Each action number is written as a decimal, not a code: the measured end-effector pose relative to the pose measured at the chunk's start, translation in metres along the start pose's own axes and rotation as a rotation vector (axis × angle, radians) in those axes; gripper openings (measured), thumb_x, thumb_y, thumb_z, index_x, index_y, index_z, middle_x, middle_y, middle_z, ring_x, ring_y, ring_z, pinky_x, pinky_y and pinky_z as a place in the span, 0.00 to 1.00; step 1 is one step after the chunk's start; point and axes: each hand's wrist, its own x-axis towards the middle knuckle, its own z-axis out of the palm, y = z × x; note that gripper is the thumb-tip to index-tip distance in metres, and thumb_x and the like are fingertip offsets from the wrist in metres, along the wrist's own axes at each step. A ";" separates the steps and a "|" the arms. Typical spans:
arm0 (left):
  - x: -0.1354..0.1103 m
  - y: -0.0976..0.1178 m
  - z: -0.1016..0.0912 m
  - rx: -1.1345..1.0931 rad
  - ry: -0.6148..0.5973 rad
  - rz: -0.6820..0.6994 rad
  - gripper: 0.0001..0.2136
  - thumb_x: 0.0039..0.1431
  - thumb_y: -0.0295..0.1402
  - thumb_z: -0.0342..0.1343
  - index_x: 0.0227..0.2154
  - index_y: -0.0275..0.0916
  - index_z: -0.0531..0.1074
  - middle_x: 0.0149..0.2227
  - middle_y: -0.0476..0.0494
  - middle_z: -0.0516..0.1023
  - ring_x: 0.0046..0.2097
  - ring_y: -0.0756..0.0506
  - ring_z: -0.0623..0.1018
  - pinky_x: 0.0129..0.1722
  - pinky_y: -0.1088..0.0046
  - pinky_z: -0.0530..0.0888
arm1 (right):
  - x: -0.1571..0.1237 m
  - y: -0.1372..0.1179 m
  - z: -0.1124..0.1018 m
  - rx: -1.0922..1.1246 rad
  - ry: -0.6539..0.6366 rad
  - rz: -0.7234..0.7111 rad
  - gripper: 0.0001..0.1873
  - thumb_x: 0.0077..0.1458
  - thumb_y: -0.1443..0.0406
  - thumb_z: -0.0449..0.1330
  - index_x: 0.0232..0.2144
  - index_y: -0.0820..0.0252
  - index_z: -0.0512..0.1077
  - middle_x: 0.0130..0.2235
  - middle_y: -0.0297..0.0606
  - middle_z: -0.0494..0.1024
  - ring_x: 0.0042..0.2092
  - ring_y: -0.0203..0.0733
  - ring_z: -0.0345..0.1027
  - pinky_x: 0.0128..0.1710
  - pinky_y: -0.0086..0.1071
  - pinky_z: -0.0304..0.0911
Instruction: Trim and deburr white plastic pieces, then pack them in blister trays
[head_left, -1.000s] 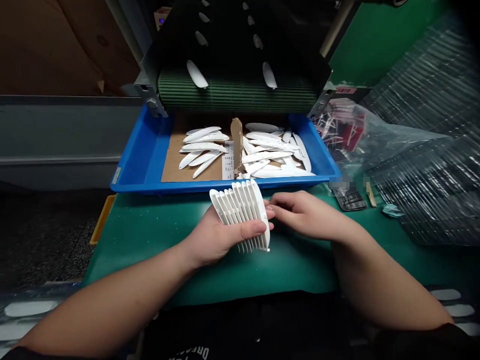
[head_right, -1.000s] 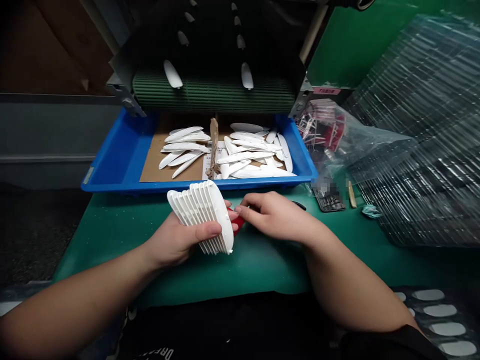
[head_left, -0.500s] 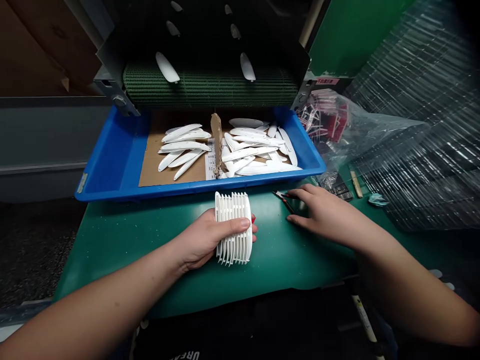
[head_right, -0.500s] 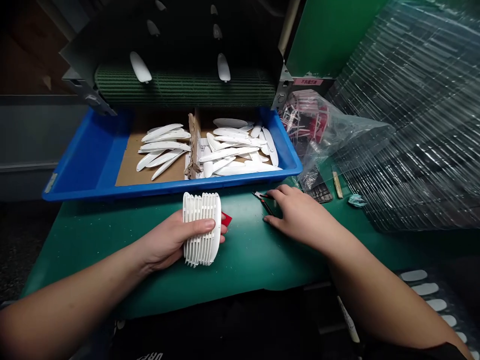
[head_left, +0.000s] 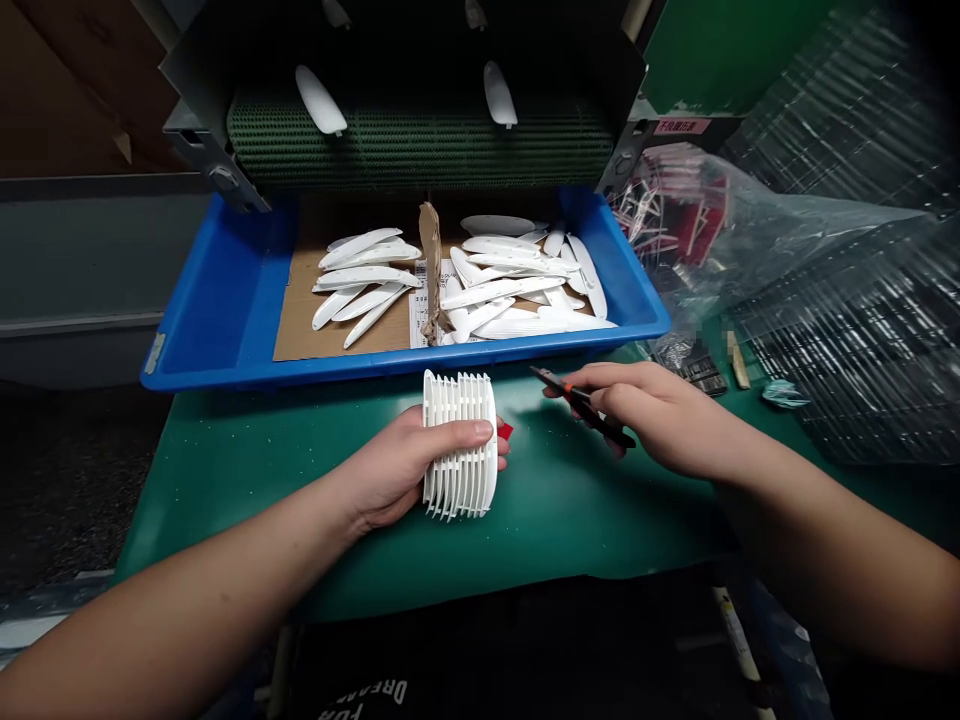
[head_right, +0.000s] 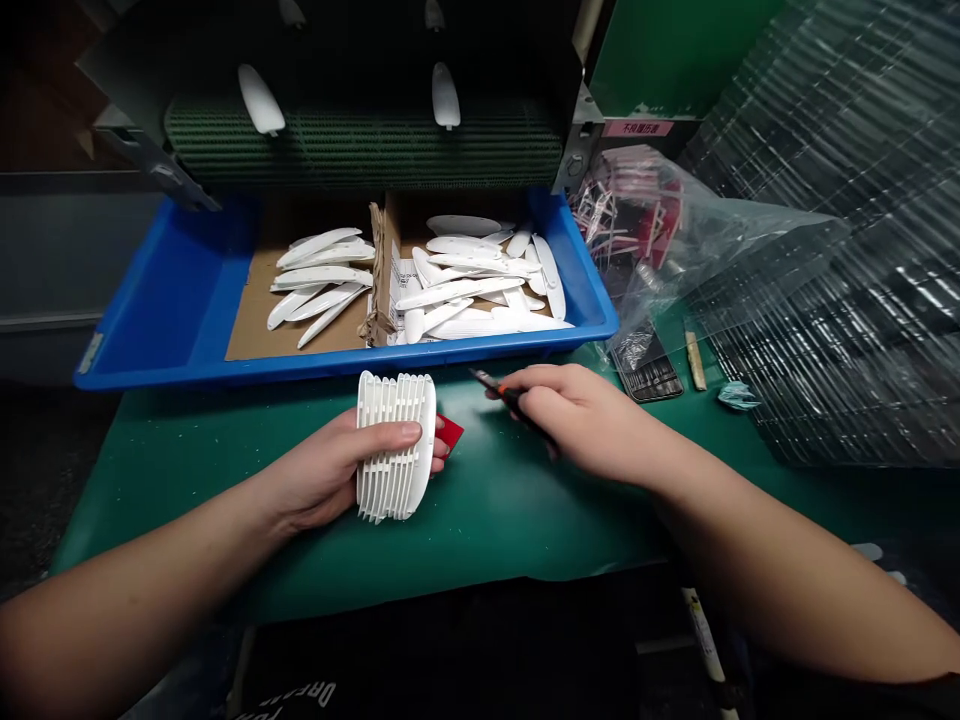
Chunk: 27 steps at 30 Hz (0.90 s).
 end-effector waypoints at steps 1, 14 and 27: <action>0.000 0.000 0.000 -0.008 0.005 -0.009 0.22 0.53 0.38 0.77 0.46 0.32 0.83 0.43 0.31 0.87 0.42 0.37 0.87 0.40 0.65 0.85 | 0.001 -0.006 0.002 0.017 -0.019 -0.033 0.20 0.65 0.59 0.53 0.47 0.56 0.82 0.39 0.37 0.83 0.33 0.45 0.76 0.34 0.36 0.70; 0.005 -0.001 -0.001 0.001 0.028 -0.008 0.20 0.51 0.40 0.78 0.41 0.32 0.83 0.37 0.35 0.86 0.37 0.39 0.85 0.36 0.66 0.83 | 0.004 0.020 0.042 -0.539 0.196 -0.562 0.21 0.67 0.64 0.60 0.61 0.55 0.76 0.47 0.44 0.81 0.44 0.49 0.77 0.41 0.40 0.70; 0.007 -0.005 -0.004 0.222 0.086 0.088 0.25 0.53 0.42 0.77 0.51 0.37 0.81 0.43 0.38 0.86 0.42 0.39 0.83 0.42 0.66 0.81 | 0.006 0.026 0.050 -0.697 0.231 -0.587 0.24 0.69 0.63 0.59 0.64 0.59 0.75 0.46 0.46 0.81 0.42 0.51 0.72 0.40 0.43 0.67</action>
